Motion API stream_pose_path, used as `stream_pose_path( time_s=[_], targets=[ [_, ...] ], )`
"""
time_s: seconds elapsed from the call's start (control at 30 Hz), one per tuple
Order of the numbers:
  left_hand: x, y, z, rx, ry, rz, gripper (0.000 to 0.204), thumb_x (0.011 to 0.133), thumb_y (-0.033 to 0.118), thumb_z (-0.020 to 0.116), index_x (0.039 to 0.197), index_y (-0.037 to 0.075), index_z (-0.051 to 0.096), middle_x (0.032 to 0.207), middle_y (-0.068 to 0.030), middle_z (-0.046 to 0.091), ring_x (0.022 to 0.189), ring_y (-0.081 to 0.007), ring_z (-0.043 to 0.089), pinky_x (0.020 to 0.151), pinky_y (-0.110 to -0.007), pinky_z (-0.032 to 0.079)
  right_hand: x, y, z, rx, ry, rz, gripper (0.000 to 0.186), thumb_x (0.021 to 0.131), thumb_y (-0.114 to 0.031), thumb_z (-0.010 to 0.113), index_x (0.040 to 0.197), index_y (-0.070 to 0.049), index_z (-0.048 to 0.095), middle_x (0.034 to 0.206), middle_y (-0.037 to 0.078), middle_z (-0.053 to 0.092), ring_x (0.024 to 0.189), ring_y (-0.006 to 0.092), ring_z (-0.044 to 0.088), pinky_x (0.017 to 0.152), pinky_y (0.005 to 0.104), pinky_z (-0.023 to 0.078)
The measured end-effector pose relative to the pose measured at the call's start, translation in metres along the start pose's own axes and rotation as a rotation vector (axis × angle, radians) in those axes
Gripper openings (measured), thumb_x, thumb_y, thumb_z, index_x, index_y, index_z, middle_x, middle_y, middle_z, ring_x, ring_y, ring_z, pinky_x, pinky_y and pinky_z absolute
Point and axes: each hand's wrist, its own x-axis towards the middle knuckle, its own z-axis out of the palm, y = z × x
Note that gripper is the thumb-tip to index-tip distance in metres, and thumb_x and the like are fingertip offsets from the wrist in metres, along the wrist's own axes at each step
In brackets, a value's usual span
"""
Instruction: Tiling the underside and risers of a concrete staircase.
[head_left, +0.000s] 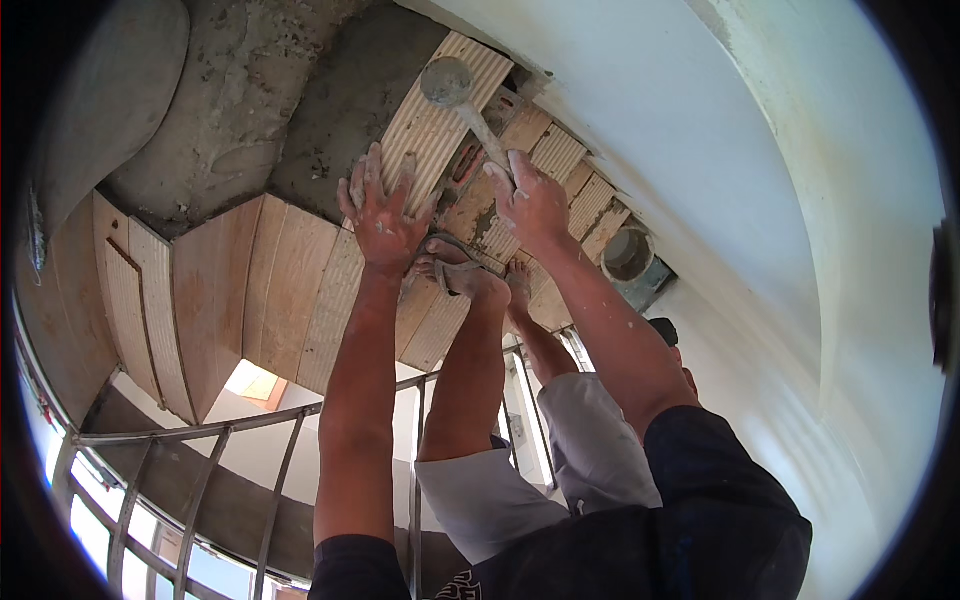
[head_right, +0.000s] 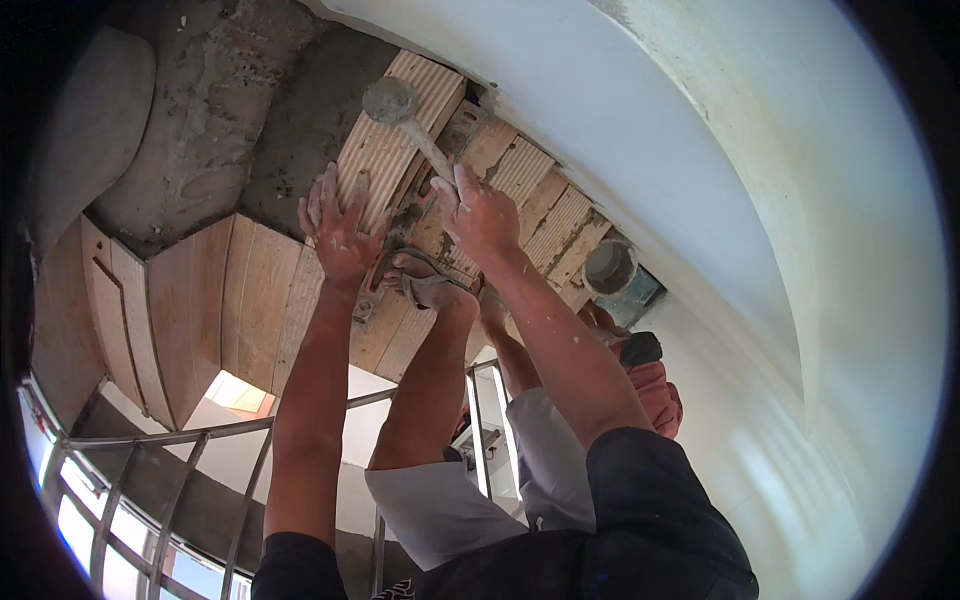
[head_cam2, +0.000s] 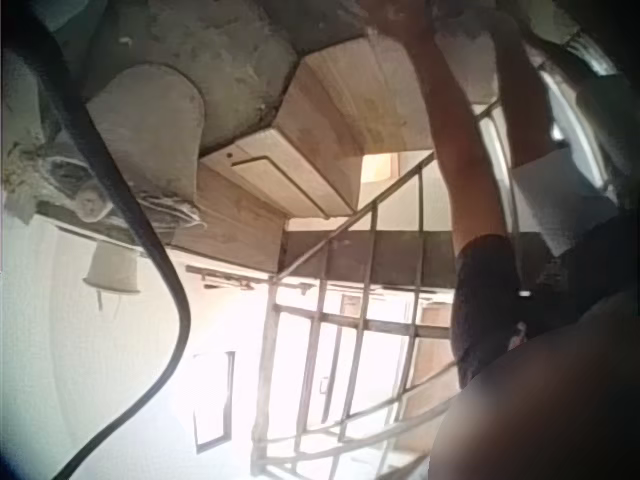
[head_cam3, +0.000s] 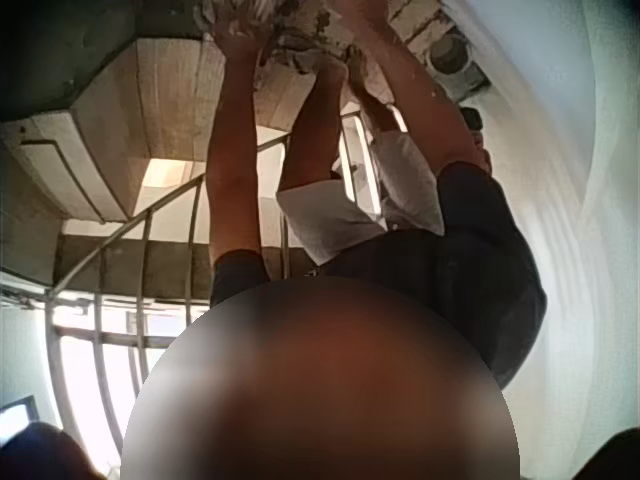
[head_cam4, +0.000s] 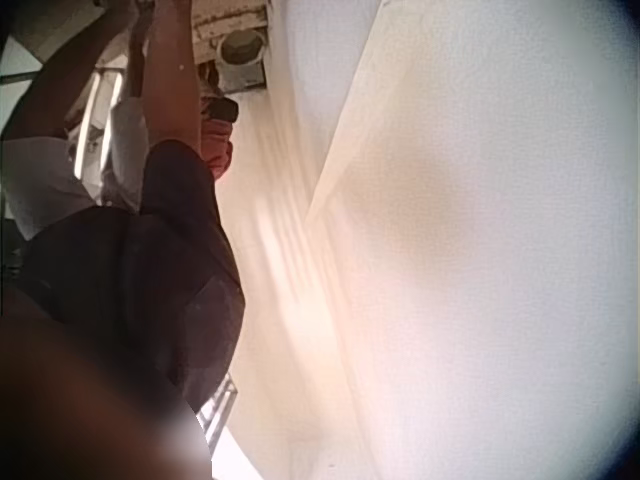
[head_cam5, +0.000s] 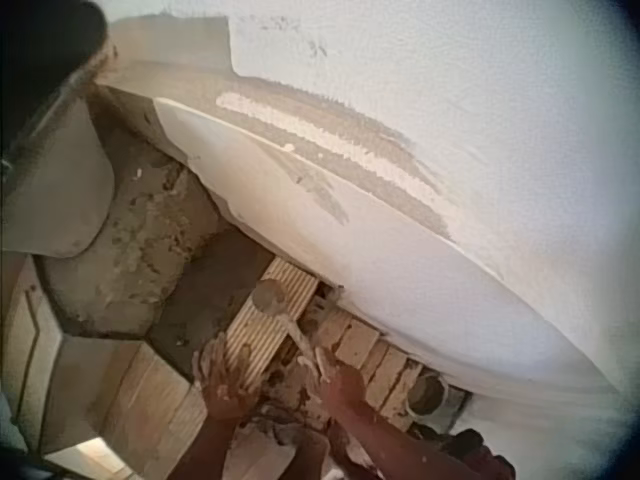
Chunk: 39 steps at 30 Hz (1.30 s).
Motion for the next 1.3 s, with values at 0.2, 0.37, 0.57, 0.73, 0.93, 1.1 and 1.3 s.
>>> stream_pose_path(
  time_s=[0.2, 0.37, 0.57, 0.73, 0.93, 1.1, 1.3],
  targets=[
    [0.001, -0.002, 0.002, 0.009, 0.023, -0.022, 0.068, 0.078, 0.046, 0.079, 0.142, 0.026, 0.064, 0.16, -0.0162, 0.043, 0.14, -0.0386, 0.045, 0.118, -0.064, 0.023, 0.003, -0.003, -0.004, 0.003, -0.096, 0.073, 0.027, 0.1, -0.03, 0.068, 0.105, -0.006, 0.057, 0.069, 0.02, 0.063, 0.064, 0.0439, 0.065, 0.053, 0.0499, 0.048],
    [-0.002, -0.004, 0.002, -0.034, 0.041, -0.011, 0.071, 0.075, 0.045, 0.081, 0.142, 0.028, 0.064, 0.16, -0.0158, 0.043, 0.14, -0.0379, 0.046, 0.118, -0.064, 0.023, 0.001, 0.005, 0.0, -0.023, -0.079, 0.114, 0.027, 0.101, -0.031, 0.067, 0.107, -0.006, 0.06, 0.072, 0.021, 0.066, 0.066, 0.0442, 0.066, 0.056, 0.0499, 0.048],
    [-0.006, -0.007, 0.002, -0.048, 0.001, -0.029, 0.066, 0.077, 0.043, 0.081, 0.138, 0.025, 0.067, 0.164, -0.0152, 0.04, 0.146, -0.0357, 0.041, 0.12, -0.061, 0.021, -0.008, 0.005, 0.002, 0.085, -0.04, 0.028, 0.029, 0.099, -0.032, 0.068, 0.108, -0.005, 0.064, 0.071, 0.018, 0.068, 0.063, 0.0433, 0.066, 0.056, 0.0469, 0.051],
    [-0.027, 0.005, 0.009, 0.031, -0.026, -0.117, 0.083, 0.079, 0.054, 0.076, 0.152, 0.023, 0.052, 0.167, -0.0195, 0.032, 0.153, -0.0372, 0.033, 0.124, -0.061, 0.017, -0.058, -0.005, -0.022, 0.306, -0.079, 0.086, 0.018, 0.099, -0.02, 0.068, 0.103, -0.003, 0.062, 0.073, 0.011, 0.064, 0.062, 0.0226, 0.06, 0.06, 0.0372, 0.05],
    [-0.084, 0.055, 0.004, -0.135, -0.019, -0.006, 0.087, 0.083, 0.058, 0.073, 0.152, 0.013, 0.049, 0.164, -0.0216, 0.036, 0.152, -0.038, 0.034, 0.123, -0.062, 0.019, -0.082, 0.0, -0.023, 0.41, -0.209, 0.134, 0.02, 0.099, -0.02, 0.066, 0.099, -0.001, 0.059, 0.078, 0.012, 0.062, 0.069, 0.0191, 0.056, 0.066, 0.035, 0.049],
    [-0.09, 0.018, -0.014, -0.077, 0.122, -0.392, 0.098, 0.078, 0.065, 0.076, 0.152, 0.008, 0.048, 0.159, -0.0218, 0.042, 0.15, -0.0365, 0.037, 0.123, -0.059, 0.021, -0.067, -0.005, -0.03, 0.208, -0.416, 0.153, 0.028, 0.102, -0.029, 0.065, 0.1, -0.002, 0.059, 0.081, 0.014, 0.061, 0.07, 0.0234, 0.056, 0.067, 0.0382, 0.048],
    [-0.087, -0.037, -0.033, -0.027, 0.023, -0.253, 0.103, 0.069, 0.068, 0.081, 0.148, 0.01, 0.053, 0.153, -0.0111, 0.051, 0.145, -0.0325, 0.043, 0.122, -0.056, 0.022, -0.036, -0.022, -0.008, 0.289, -0.362, 0.073, 0.031, 0.105, -0.033, 0.061, 0.097, -0.003, 0.057, 0.075, 0.016, 0.06, 0.065, 0.033, 0.057, 0.066, 0.0434, 0.047]
  ],
)
